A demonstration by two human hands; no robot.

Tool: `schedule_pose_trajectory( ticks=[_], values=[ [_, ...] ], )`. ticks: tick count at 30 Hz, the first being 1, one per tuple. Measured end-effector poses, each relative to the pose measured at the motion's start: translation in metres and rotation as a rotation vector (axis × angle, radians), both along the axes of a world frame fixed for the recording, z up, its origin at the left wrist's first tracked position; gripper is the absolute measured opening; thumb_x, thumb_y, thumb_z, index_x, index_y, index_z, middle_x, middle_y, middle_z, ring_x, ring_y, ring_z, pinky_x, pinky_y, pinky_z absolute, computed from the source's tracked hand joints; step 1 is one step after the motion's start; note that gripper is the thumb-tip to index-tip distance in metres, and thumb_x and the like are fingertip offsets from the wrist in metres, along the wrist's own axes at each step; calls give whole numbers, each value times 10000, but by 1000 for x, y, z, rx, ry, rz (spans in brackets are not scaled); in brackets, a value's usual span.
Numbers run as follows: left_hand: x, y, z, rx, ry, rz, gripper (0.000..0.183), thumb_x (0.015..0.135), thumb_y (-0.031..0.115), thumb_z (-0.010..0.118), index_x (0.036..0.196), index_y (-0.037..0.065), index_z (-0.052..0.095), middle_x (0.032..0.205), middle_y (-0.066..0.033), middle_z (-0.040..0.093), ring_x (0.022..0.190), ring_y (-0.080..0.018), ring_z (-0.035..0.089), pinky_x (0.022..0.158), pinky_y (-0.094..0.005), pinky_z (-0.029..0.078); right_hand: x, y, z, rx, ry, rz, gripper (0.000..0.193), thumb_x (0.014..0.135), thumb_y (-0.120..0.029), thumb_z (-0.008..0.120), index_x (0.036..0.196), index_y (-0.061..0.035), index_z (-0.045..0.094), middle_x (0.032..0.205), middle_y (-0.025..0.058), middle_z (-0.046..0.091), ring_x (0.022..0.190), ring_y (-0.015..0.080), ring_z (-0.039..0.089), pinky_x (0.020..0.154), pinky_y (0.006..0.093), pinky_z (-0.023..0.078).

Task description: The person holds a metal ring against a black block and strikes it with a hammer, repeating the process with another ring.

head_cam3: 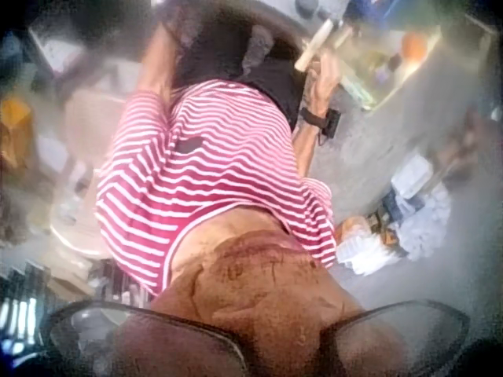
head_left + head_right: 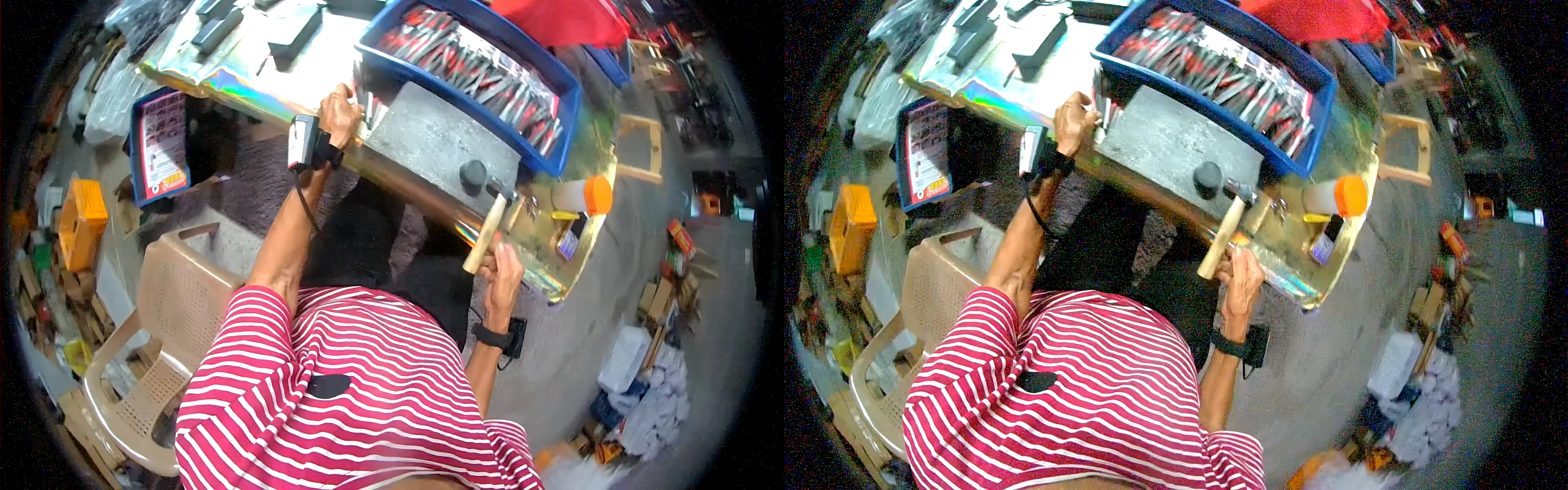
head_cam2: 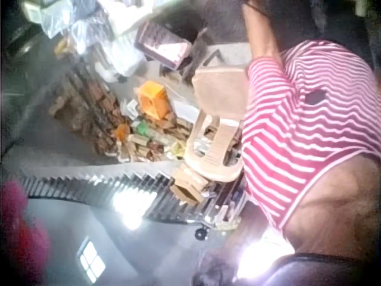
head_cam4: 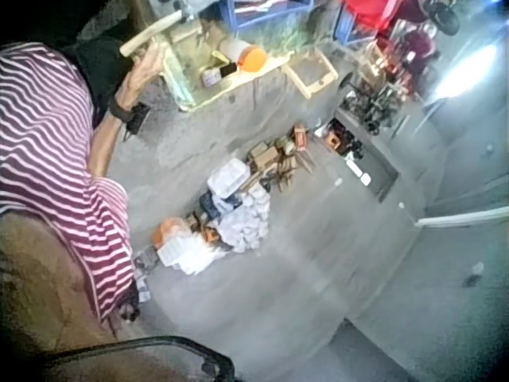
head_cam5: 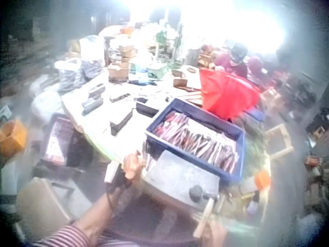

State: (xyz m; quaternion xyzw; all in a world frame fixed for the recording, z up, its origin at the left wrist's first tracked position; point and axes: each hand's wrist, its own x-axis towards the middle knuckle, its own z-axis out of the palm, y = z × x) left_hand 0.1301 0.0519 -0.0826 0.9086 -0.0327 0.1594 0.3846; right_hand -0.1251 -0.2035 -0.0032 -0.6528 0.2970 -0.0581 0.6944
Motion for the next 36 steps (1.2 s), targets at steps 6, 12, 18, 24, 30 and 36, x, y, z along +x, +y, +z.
schedule_pose_trajectory(
  ticks=[6,12,18,24,30,36],
  values=[
    [10,-3,2,293,88,68,228,690,222,625,853,79,552,757,-121,614,653,-258,596,591,-364,473,-1,-35,-19,-110,-47,-107,180,813,-176,510,813,4,521,637,64,550,534,115,521,461,219,404],
    [25,11,5,197,174,-62,337,609,91,623,912,8,502,797,-199,584,726,-314,583,618,-366,458,17,-77,-44,-242,-116,-205,153,811,-123,493,809,29,509,579,59,532,469,117,514,424,229,426],
    [-2,0,41,-387,399,8,389,651,5,580,1016,-72,470,632,-119,574,472,-144,541,388,-229,413,37,-97,-57,-459,-42,-268,102,774,-71,484,818,18,504,647,61,520,473,104,509,405,226,419],
    [-4,13,28,-705,425,-56,388,674,-8,559,1030,-113,446,562,-70,524,408,-108,470,349,-207,357,54,-122,-76,-644,4,-251,85,729,-77,484,728,4,511,610,72,502,525,153,496,502,307,418],
    [-24,18,27,-840,422,-135,223,724,5,544,927,-88,530,611,-54,525,470,-105,489,418,-190,398,67,-127,-79,-1021,60,-251,148,723,-145,482,722,0,506,655,158,549,613,287,549,586,388,424],
    [-43,17,40,-1016,407,-143,228,754,16,533,957,-85,508,704,-63,526,560,-109,511,462,-182,437,70,-133,-89,-1156,91,-224,139,718,-154,491,726,-17,511,672,183,552,638,355,537,578,434,410]
  ],
)
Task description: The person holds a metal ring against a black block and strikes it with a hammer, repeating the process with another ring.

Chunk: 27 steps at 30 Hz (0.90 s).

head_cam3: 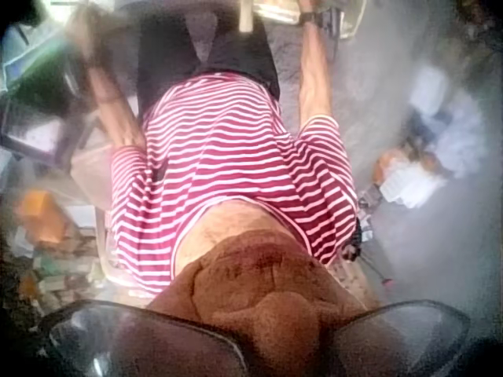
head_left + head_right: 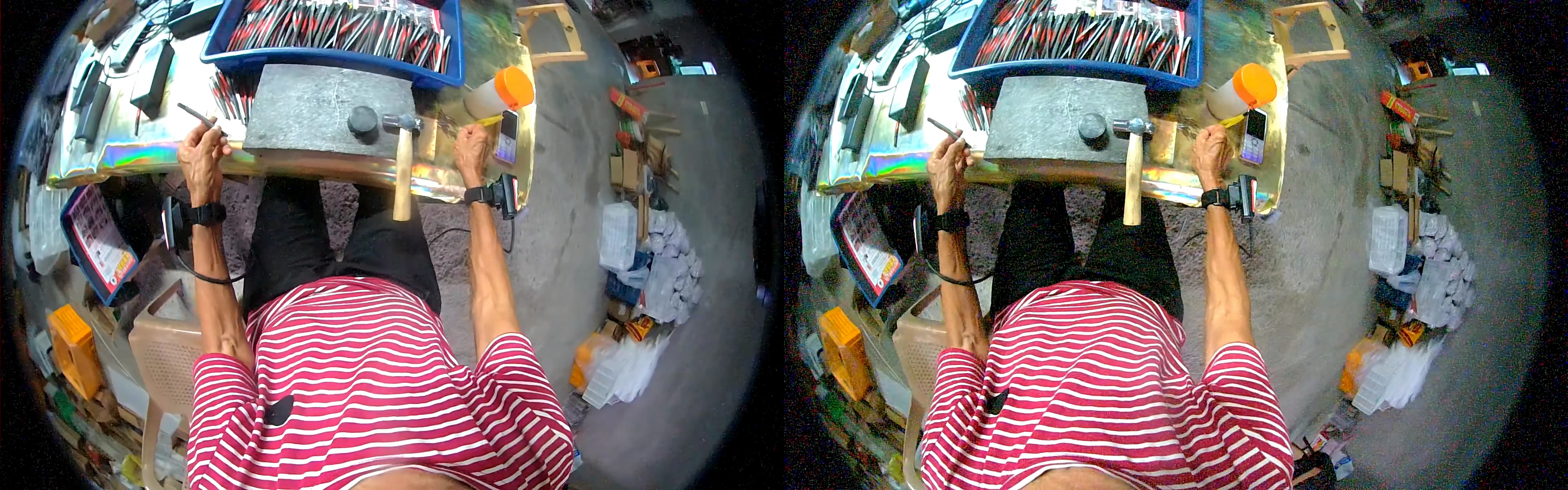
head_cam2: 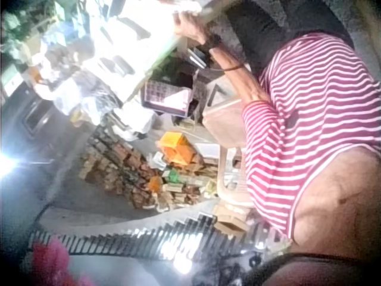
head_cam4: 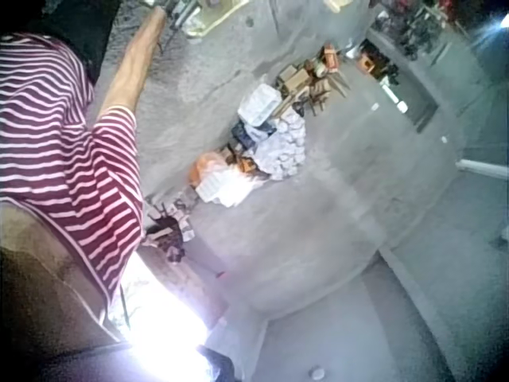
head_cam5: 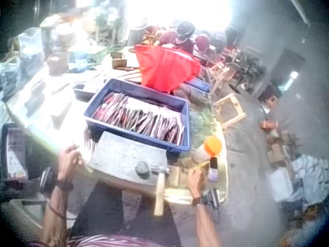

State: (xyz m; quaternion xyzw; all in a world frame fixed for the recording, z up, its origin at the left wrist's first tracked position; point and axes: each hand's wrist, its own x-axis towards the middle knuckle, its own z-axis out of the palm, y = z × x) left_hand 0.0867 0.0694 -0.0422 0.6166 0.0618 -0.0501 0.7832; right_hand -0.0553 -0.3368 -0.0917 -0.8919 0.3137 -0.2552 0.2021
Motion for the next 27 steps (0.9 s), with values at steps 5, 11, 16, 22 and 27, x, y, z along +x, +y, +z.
schedule_pose_trajectory(
  ticks=[5,11,16,22,27],
  values=[
    [-19,1,19,52,-41,-12,212,775,48,526,950,-71,506,720,-65,528,580,-109,519,467,-199,444,1,9,14,-154,76,81,148,715,-145,491,698,2,493,676,202,543,613,364,528,558,445,400],
    [-36,-9,44,15,-89,-44,161,787,80,514,894,-39,509,720,-69,533,590,-116,529,463,-209,457,7,0,17,-362,271,131,200,708,-163,486,688,36,500,702,230,551,635,372,544,567,460,419],
    [-51,-22,64,-43,-99,-124,156,792,90,496,894,-29,494,751,-90,546,600,-126,538,462,-216,466,6,-7,35,-55,382,182,231,682,-159,469,579,47,480,555,202,516,438,265,500,481,390,425],
    [-69,-39,84,-243,-62,-250,123,787,58,475,866,-37,477,795,-158,562,614,-153,565,472,-234,495,-22,9,42,800,-73,118,188,736,-74,478,552,-36,462,511,27,467,419,86,430,389,208,356],
    [-79,-63,89,-359,-29,-393,136,776,26,483,894,-38,468,812,-172,557,617,-175,582,497,-253,522,-33,8,40,1028,-250,98,110,732,-44,504,636,-11,460,546,33,476,435,83,433,400,209,375]
  ],
)
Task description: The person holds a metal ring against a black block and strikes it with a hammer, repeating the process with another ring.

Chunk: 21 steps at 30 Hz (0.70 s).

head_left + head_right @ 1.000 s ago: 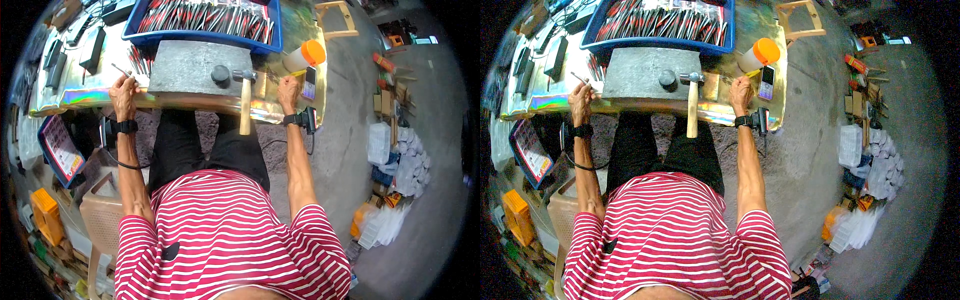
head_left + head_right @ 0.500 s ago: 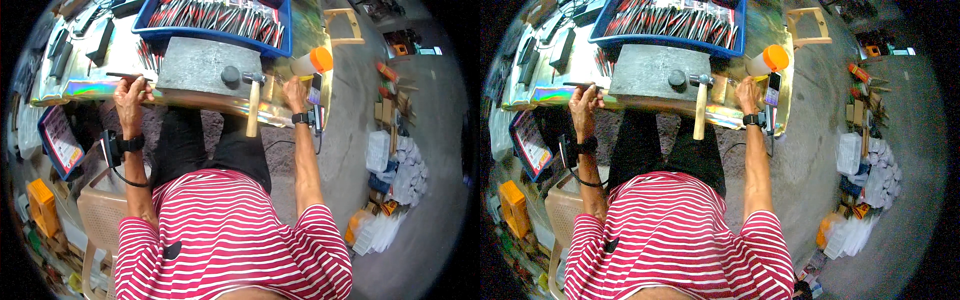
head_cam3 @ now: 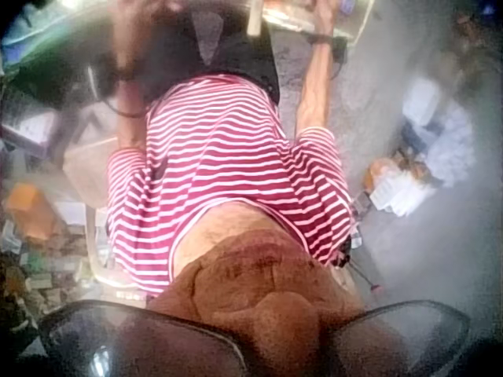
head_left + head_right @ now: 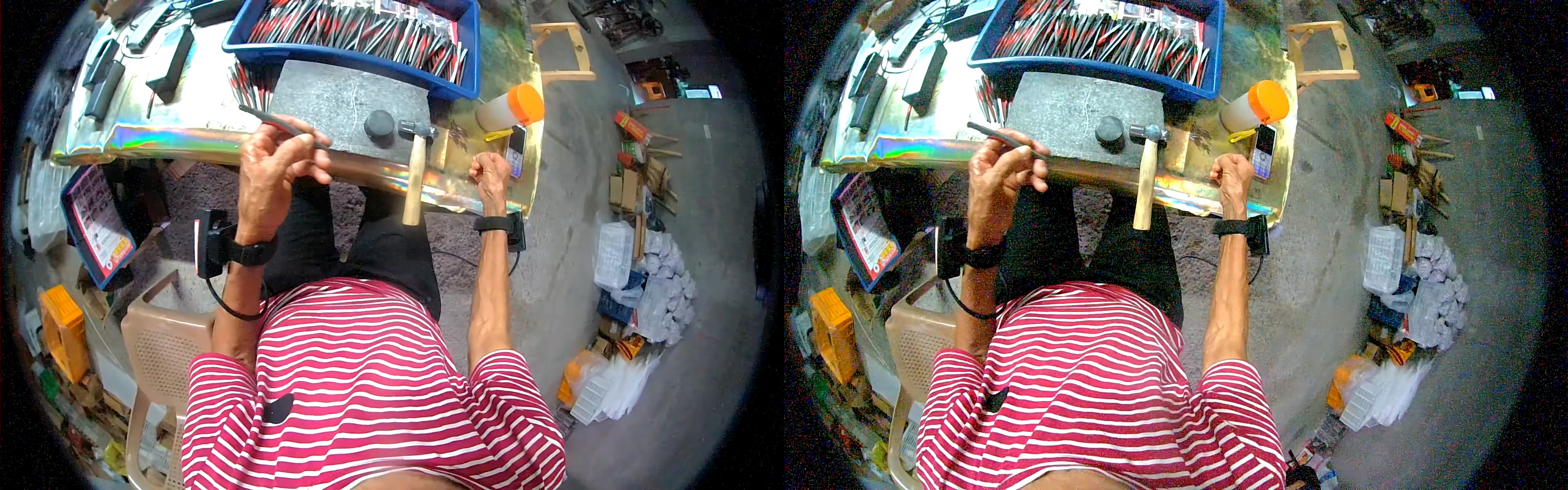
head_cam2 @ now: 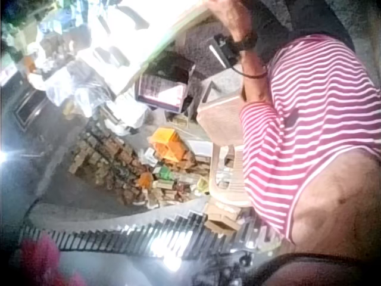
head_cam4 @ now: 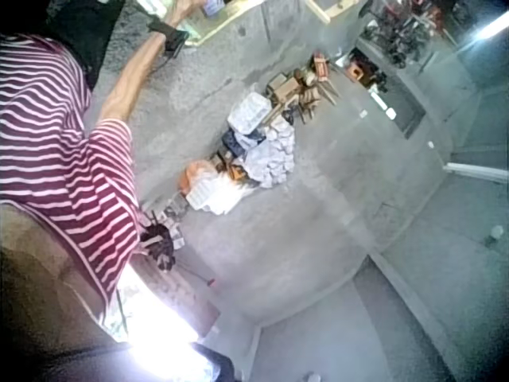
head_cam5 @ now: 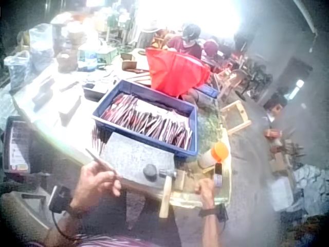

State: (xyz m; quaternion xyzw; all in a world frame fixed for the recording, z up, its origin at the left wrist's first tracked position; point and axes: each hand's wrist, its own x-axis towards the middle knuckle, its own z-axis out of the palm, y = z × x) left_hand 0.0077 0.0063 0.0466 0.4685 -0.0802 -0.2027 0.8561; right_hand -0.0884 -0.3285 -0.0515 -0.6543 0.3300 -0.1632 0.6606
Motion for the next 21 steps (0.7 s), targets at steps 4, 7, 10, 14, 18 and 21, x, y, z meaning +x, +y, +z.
schedule_pose_trajectory(
  ticks=[4,7,10,14,18,21],
  values=[
    [-10,-16,2,-67,74,-104,181,804,62,505,949,-42,477,829,-152,563,653,-159,585,543,-247,526,2,18,17,180,-173,-81,47,728,-17,533,741,-3,490,627,41,502,482,94,456,414,212,389],
    [-13,-24,5,-66,102,-176,177,816,78,495,966,-17,487,880,-143,561,663,-135,563,558,-232,510,7,45,49,298,-273,26,88,741,1,542,821,11,507,682,46,514,533,97,472,436,203,390],
    [-12,-33,3,-134,150,-204,166,833,108,493,958,-1,489,884,-139,564,659,-128,557,552,-220,505,14,90,90,446,-381,209,154,743,-1,559,890,27,522,683,46,518,538,88,467,441,189,373],
    [-13,-35,2,-206,169,-213,190,839,140,497,967,1,483,879,-140,567,662,-133,559,549,-222,505,21,143,119,468,-368,315,125,748,-8,555,866,30,537,683,48,523,523,84,466,435,197,376],
    [-15,-36,0,-256,219,-203,200,843,154,492,969,-1,481,859,-120,563,661,-132,558,543,-222,499,21,170,121,426,-389,393,120,766,-16,540,875,35,548,677,32,536,525,66,463,435,188,372],
    [-15,-33,-4,-301,253,-191,197,833,144,506,950,-12,481,846,-113,564,663,-135,573,552,-223,506,23,176,119,391,-405,405,115,768,-20,537,869,35,553,683,36,545,522,62,462,434,183,370]
  ],
)
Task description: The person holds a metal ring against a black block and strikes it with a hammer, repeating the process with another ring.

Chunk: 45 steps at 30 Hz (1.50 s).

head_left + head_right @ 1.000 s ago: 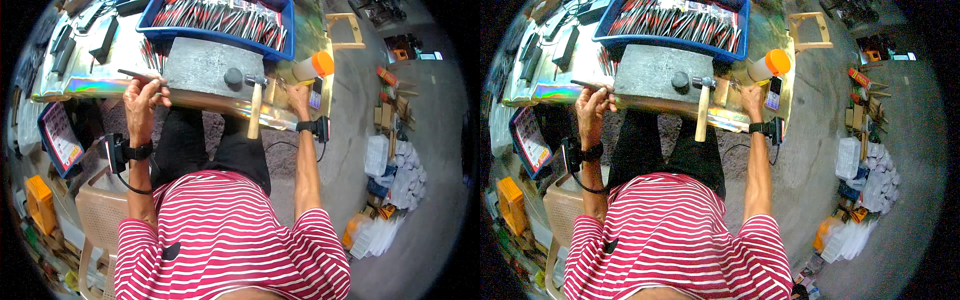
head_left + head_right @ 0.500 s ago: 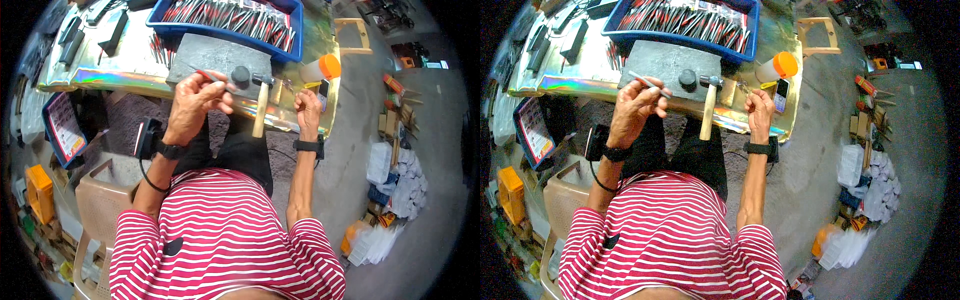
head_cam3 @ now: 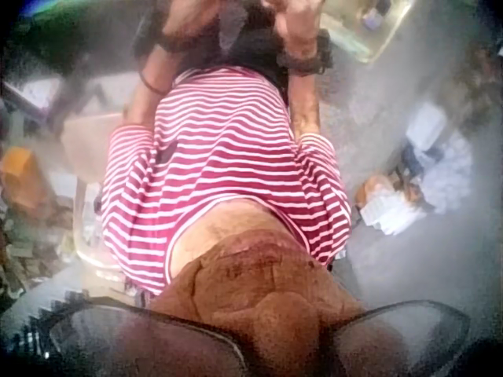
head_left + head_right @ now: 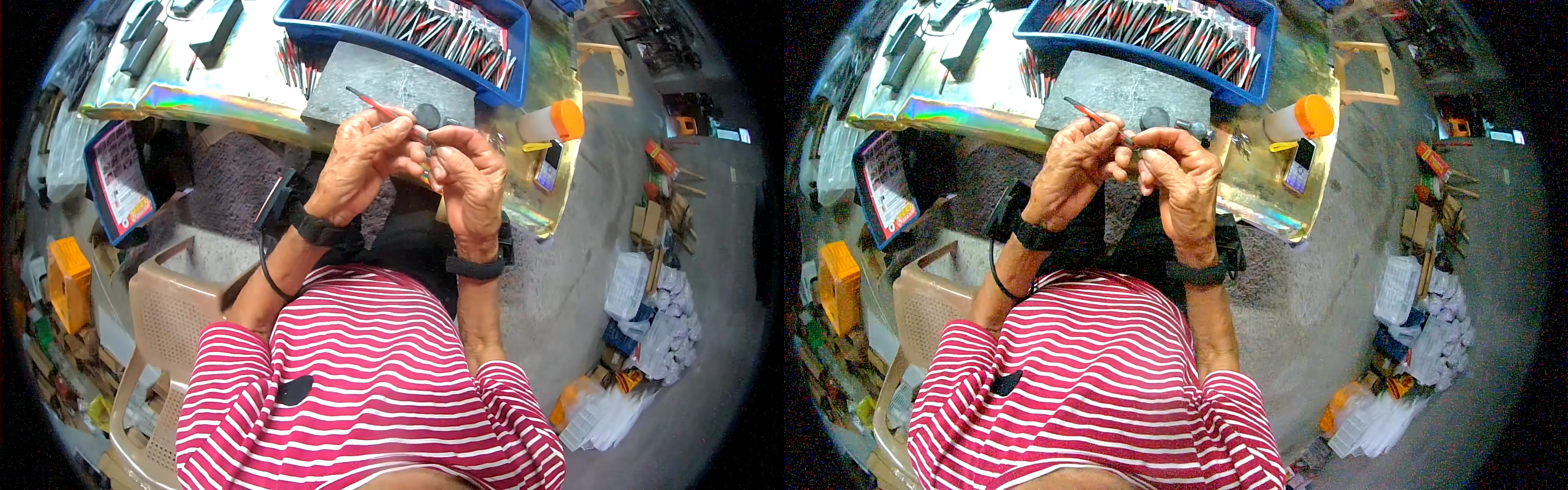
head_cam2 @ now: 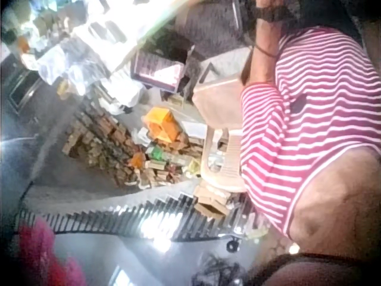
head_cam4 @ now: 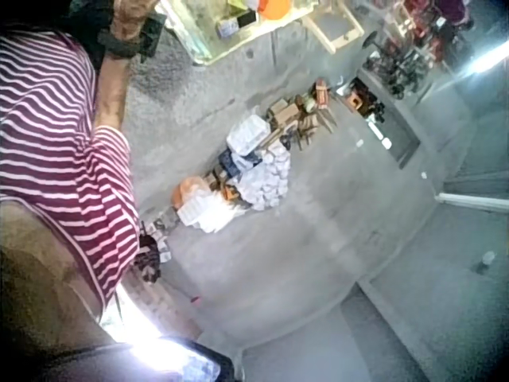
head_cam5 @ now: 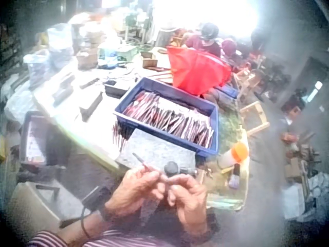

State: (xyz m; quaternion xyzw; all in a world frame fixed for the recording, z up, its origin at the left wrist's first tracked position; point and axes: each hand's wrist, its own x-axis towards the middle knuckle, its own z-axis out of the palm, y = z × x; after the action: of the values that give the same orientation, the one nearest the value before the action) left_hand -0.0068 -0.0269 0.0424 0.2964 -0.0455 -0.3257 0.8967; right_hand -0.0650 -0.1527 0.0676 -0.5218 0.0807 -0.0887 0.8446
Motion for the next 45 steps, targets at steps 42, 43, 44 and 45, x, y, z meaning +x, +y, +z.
schedule_pose_trajectory(
  ticks=[42,43,44,45],
  values=[
    [23,-39,-21,577,-505,280,59,783,-14,479,821,31,470,659,-28,542,538,-73,516,457,-199,418,-15,-12,-28,-274,107,-299,182,779,-8,470,950,53,449,860,127,551,628,114,527,467,181,423],
    [27,-40,-26,572,-542,261,50,808,52,515,843,35,485,702,-40,563,555,-94,535,446,-202,428,-20,-17,-28,-242,102,-319,184,780,-16,478,948,54,450,854,125,550,627,111,523,465,179,416],
    [29,-42,-27,573,-542,258,50,808,52,515,843,35,485,702,-40,563,555,-94,535,446,-202,428,-24,-22,-28,-209,97,-339,187,780,-23,487,946,55,452,848,123,550,625,109,520,463,178,409],
    [31,-44,-28,614,-571,244,47,808,50,514,841,35,485,700,-38,562,551,-95,533,447,-202,427,-29,-24,-26,-195,138,-372,179,783,-30,494,939,50,459,834,113,551,613,96,510,458,171,394]
  ],
)
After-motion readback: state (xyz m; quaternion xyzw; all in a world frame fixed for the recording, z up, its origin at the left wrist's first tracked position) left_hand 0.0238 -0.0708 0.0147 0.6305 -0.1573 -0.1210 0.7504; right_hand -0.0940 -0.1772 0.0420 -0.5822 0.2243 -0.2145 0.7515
